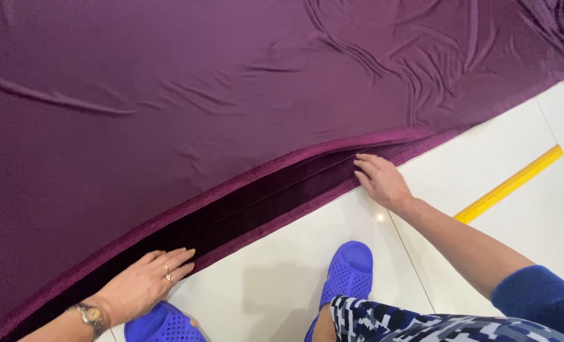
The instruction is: Smoothing out wrinkles in a large piece of purple fabric spread on the floor using a long yellow ruler and hands to prepare it for cutting.
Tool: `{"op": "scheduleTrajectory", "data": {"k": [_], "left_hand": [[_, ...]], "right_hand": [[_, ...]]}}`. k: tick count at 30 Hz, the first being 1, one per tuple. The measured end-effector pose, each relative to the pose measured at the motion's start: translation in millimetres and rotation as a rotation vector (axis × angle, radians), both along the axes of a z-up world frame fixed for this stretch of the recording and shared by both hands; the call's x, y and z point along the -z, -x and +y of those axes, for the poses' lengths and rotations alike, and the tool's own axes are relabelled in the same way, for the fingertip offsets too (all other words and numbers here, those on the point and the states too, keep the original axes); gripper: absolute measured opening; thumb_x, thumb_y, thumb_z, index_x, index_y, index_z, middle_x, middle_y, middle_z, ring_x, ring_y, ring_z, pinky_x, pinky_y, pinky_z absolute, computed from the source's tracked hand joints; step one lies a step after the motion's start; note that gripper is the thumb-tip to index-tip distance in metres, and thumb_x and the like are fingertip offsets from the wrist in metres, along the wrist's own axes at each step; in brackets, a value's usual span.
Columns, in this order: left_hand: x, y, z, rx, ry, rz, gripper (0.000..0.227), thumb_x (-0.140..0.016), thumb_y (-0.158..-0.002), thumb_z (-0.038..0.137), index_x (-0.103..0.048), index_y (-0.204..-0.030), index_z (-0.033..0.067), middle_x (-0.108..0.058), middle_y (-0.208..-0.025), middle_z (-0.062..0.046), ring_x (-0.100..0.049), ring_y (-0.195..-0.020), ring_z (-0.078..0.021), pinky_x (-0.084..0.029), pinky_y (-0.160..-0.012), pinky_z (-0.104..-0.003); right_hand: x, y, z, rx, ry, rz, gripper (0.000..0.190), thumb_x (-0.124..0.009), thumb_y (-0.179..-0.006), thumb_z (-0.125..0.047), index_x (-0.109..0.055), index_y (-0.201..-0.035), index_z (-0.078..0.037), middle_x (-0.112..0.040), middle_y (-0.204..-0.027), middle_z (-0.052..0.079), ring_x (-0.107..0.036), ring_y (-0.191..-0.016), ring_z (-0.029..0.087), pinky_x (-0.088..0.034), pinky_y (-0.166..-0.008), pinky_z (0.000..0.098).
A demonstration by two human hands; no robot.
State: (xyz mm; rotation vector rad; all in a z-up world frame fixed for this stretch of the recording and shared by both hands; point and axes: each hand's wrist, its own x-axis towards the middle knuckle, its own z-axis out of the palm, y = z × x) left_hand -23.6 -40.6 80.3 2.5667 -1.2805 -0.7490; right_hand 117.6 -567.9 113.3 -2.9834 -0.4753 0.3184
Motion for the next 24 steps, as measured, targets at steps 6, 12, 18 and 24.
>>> {"op": "scheduleTrajectory", "data": {"k": [6,12,18,24], "left_hand": [[-17,-31,4,-0.222,0.018,-0.159,0.046,-0.062,-0.079,0.017,-0.057,-0.125,0.0149,-0.049,-0.137,-0.003,-0.054,-0.113,-0.0190,-0.044,-0.094,-0.035],[-10,-46,16,-0.542,-0.319,-0.205,0.047,-0.060,-0.086,0.041,-0.047,-0.129,0.0271,-0.049,-0.120,0.006,-0.057,-0.110,-0.0145,-0.051,-0.088,-0.029],[7,-52,27,-0.723,-0.366,-0.001,0.047,-0.066,-0.081,0.048,-0.046,-0.121,0.0306,-0.053,-0.100,0.011,-0.059,-0.107,-0.0123,-0.049,-0.090,-0.031],[-19,-60,19,-0.917,-0.215,0.118,0.019,-0.063,-0.088,0.035,-0.059,-0.098,0.0190,-0.066,-0.095,-0.001,-0.066,-0.103,-0.0218,-0.054,-0.088,-0.036]], "right_hand": [[-12,-21,5,0.046,-0.010,-0.023,0.038,-0.053,-0.094,-0.022,-0.056,-0.128,-0.006,-0.051,-0.136,0.007,-0.056,-0.115,0.024,-0.044,-0.101,0.0348],[6,-39,-10,-0.079,0.067,-0.043,0.042,-0.059,-0.092,-0.023,-0.054,-0.132,-0.014,-0.050,-0.133,0.004,-0.056,-0.122,0.020,-0.049,-0.101,0.0310],[9,-54,-3,0.027,0.130,0.021,0.054,-0.060,-0.090,-0.023,-0.043,-0.142,-0.024,-0.041,-0.136,0.002,-0.060,-0.116,0.026,-0.056,-0.094,0.0398],[33,-76,-22,-0.015,0.266,0.020,0.033,-0.061,-0.091,-0.023,-0.057,-0.123,-0.021,-0.054,-0.111,0.001,-0.069,-0.098,0.024,-0.060,-0.082,0.0372]]}}
